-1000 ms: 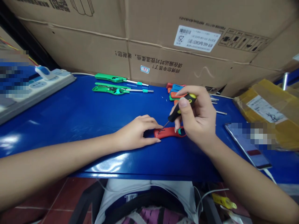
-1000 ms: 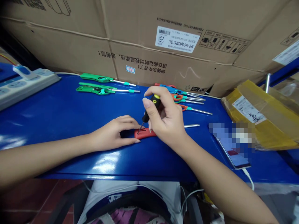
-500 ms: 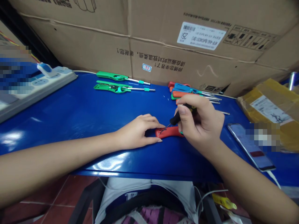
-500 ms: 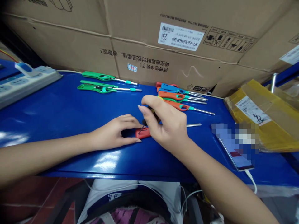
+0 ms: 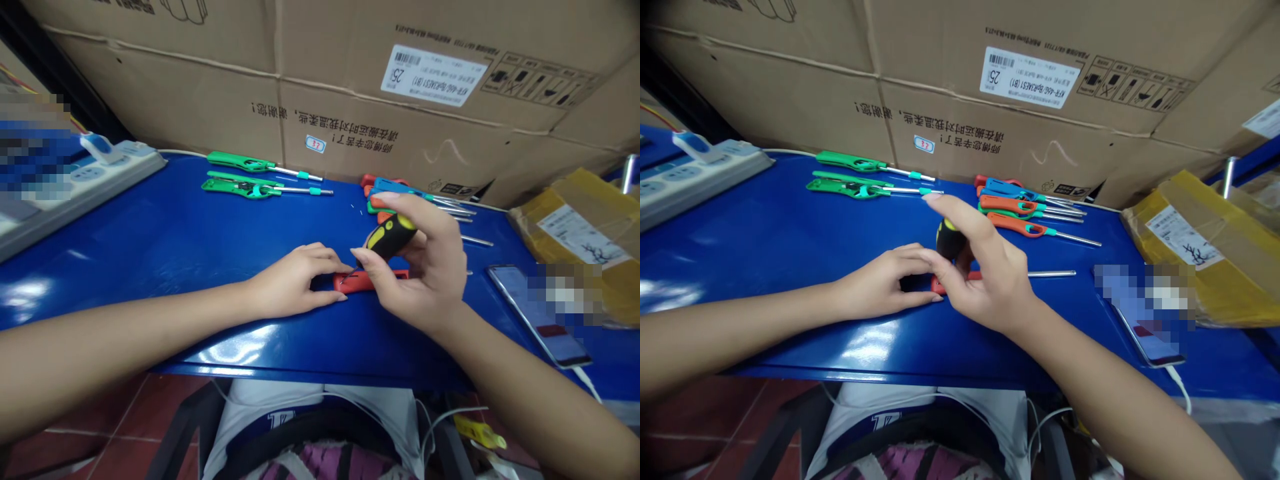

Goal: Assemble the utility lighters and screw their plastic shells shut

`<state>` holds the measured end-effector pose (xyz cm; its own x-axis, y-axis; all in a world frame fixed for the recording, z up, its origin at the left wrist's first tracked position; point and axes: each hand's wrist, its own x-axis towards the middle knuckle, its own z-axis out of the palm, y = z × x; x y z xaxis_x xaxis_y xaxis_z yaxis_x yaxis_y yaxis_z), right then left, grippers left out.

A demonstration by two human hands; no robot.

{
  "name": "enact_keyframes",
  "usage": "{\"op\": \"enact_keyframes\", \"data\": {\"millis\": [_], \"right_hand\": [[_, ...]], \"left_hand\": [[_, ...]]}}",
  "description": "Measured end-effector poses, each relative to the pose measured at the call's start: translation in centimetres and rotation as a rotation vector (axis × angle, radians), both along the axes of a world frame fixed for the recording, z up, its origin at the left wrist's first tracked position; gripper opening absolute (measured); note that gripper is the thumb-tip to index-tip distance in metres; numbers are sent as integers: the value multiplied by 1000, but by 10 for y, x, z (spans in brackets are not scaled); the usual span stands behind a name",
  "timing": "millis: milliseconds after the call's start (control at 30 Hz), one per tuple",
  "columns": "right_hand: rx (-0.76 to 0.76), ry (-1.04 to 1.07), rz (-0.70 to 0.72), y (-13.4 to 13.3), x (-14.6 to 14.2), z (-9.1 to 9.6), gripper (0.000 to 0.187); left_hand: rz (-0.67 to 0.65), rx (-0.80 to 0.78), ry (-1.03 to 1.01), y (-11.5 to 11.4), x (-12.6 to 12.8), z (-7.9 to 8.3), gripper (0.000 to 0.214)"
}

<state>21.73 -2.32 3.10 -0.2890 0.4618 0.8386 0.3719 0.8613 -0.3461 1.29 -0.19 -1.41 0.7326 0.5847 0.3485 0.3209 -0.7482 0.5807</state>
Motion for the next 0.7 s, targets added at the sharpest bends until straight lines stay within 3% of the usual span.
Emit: {"op": "enact_keyframes", "data": {"millis": [133, 233, 333, 600, 700], "right_hand": [[-208, 51, 73, -1, 1, 4, 46], [-286, 105, 81, -1, 1, 5, 46], [-275, 78, 79, -2, 1, 4, 47], [-80, -117, -96, -3, 4, 6, 51], [-170, -108, -17, -7, 5, 9, 52]], "left_hand": [[-12, 15, 0, -2, 0, -1, 38], [0, 13, 4, -3, 0, -2, 35], [-13, 5, 11, -3, 1, -1, 36], [-25, 4, 33, -1, 0, 0, 37], [-22, 8, 39, -1, -1, 1, 36]]}}
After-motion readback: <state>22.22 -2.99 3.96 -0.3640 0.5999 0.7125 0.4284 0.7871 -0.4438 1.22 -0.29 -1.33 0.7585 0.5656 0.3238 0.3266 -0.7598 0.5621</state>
